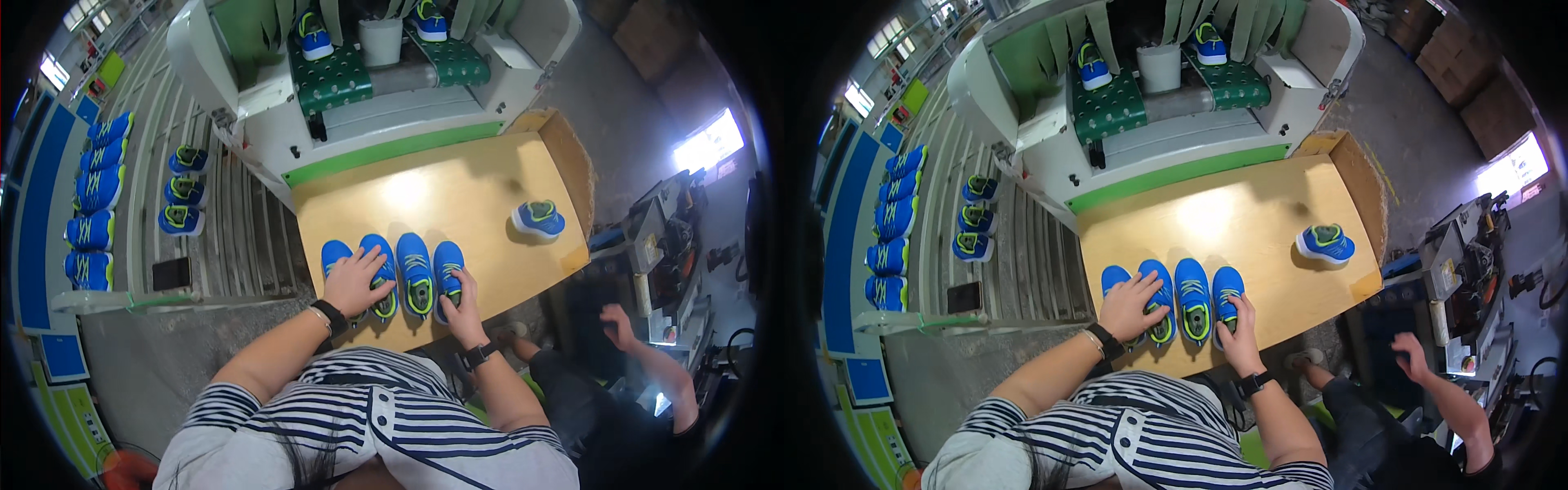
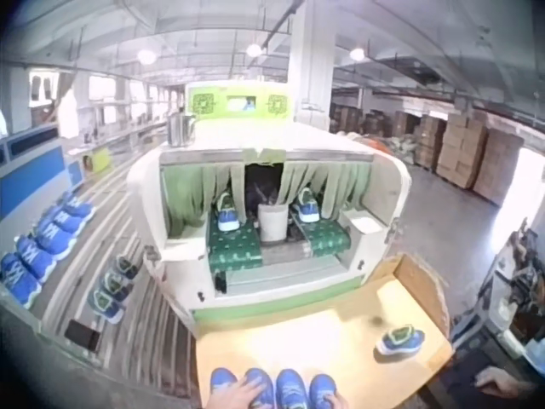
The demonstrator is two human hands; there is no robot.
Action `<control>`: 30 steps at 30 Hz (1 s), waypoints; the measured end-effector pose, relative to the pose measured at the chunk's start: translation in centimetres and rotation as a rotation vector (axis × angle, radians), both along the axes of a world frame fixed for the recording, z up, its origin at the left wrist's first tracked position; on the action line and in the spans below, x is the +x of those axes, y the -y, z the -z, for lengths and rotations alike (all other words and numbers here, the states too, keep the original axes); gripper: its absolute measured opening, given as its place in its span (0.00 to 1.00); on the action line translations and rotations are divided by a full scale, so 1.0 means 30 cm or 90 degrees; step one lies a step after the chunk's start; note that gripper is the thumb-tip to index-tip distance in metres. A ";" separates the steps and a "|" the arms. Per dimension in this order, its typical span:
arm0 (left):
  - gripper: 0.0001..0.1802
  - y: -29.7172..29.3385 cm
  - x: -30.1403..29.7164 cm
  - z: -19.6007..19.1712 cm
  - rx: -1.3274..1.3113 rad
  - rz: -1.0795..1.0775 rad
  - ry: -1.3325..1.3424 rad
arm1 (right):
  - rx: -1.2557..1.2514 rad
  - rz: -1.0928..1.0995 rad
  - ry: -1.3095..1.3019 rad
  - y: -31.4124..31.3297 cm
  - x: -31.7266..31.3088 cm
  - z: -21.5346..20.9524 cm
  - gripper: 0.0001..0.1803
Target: The person uses a handheld brush to scrub the soles and sides of blue and green sneakers. They pick up shoes from a wooden table, clean them, and place them onto a moving conveyor belt.
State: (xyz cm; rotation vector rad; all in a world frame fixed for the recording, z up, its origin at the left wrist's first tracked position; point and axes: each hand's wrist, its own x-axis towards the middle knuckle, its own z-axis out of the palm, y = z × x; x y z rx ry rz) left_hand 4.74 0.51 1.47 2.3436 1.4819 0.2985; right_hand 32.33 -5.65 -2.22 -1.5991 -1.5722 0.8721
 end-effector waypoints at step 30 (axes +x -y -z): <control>0.33 0.007 -0.002 0.024 0.036 -0.005 0.079 | -0.027 0.037 0.099 -0.145 0.251 0.022 0.08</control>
